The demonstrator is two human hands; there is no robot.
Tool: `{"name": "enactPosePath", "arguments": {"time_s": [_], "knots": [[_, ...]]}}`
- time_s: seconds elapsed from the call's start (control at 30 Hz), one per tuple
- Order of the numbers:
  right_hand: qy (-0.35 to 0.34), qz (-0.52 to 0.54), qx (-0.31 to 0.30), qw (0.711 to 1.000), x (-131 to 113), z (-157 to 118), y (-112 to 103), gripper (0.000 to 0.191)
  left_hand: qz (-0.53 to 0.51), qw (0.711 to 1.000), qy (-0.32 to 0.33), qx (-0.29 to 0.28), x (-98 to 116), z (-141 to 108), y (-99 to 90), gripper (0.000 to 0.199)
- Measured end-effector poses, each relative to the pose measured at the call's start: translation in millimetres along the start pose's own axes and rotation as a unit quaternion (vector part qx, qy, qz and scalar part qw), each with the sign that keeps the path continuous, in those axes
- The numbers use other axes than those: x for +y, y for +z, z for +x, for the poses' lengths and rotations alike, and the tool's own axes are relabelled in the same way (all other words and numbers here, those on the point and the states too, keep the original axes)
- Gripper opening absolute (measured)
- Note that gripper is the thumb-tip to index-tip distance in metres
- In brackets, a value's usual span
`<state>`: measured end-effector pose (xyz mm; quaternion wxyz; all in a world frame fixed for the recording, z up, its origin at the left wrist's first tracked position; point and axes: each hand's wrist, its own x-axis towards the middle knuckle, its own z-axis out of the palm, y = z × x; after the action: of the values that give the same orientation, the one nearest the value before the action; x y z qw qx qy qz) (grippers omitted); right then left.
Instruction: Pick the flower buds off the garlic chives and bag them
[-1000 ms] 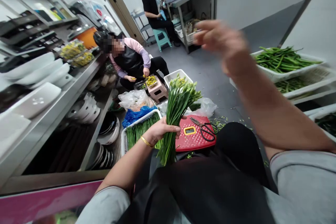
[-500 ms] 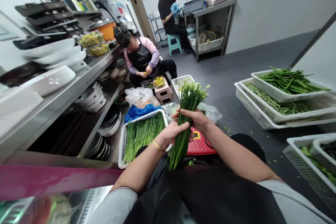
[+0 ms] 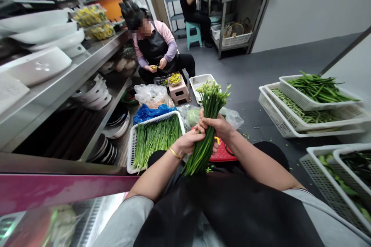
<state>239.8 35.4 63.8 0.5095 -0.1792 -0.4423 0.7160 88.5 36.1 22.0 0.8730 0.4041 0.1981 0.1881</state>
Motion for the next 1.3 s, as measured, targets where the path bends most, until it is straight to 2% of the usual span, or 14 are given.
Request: {"name": "enactPosePath", "arguments": {"time_s": [0.2,0.37,0.47,0.57,0.67,0.7,0.73,0.77,0.9,0.97,1.07,1.2,1.27,1.3], "knots": [[-0.025,-0.079,-0.133,0.988,-1.6,13.1,-10.1,0.043,0.066,0.997,0.024,0.02,13.0,10.6,-6.1,0.088],[-0.054,-0.241,-0.199,0.948,-26.1,34.2,-5.1,0.033,0.149,0.988,0.013,0.043,28.2,22.7,13.8,0.071],[-0.057,-0.279,-0.207,0.936,-38.0,44.6,-2.3,0.028,0.181,0.981,0.058,0.049,34.2,19.9,27.5,0.062],[-0.032,-0.352,-0.171,0.92,-38.9,37.8,-29.7,0.036,0.264,0.951,0.131,0.096,44.1,8.6,32.1,0.041],[0.086,-0.5,0.001,0.862,-23.3,2.4,-85.1,0.044,0.436,0.857,0.178,0.211,61.8,-3.6,24.1,0.026],[0.175,-0.579,0.078,0.792,-13.6,-14.3,-103.6,0.043,0.502,0.804,0.189,0.256,68.2,-6.2,20.2,0.023],[0.284,-0.653,0.115,0.692,-1.9,-32.0,-119.5,0.041,0.567,0.744,0.192,0.297,74.2,-7.9,16.6,0.019],[0.334,-0.67,0.125,0.651,11.3,-49.4,-132.1,0.041,0.63,0.68,0.183,0.327,79.2,-8.4,13.9,0.016],[0.409,-0.69,0.139,0.581,66.1,-100.3,-149.2,0.032,0.822,0.453,0.051,0.341,86.6,-3.4,16.6,0.024],[0.419,-0.698,0.159,0.558,85.2,-109.0,-148.0,0.035,0.865,0.388,-0.001,0.319,84.0,-0.4,23.7,0.025],[0.427,-0.695,0.189,0.548,96.8,-106.5,-150.6,0.041,0.889,0.334,-0.029,0.311,78.5,1.1,34.5,0.026],[0.434,-0.649,0.185,0.597,85.1,-97.7,-162.1,0.032,0.883,0.315,-0.043,0.346,78.3,-0.8,40.6,0.027],[0.43,-0.613,0.169,0.641,71.9,-100.1,-163.5,0.019,0.853,0.383,-0.055,0.351,83.4,-5.3,39.4,0.026],[0.425,-0.592,0.162,0.666,64.5,-104.4,-162.1,0.014,0.821,0.453,-0.069,0.341,86.6,-9.3,38.0,0.026]]}}
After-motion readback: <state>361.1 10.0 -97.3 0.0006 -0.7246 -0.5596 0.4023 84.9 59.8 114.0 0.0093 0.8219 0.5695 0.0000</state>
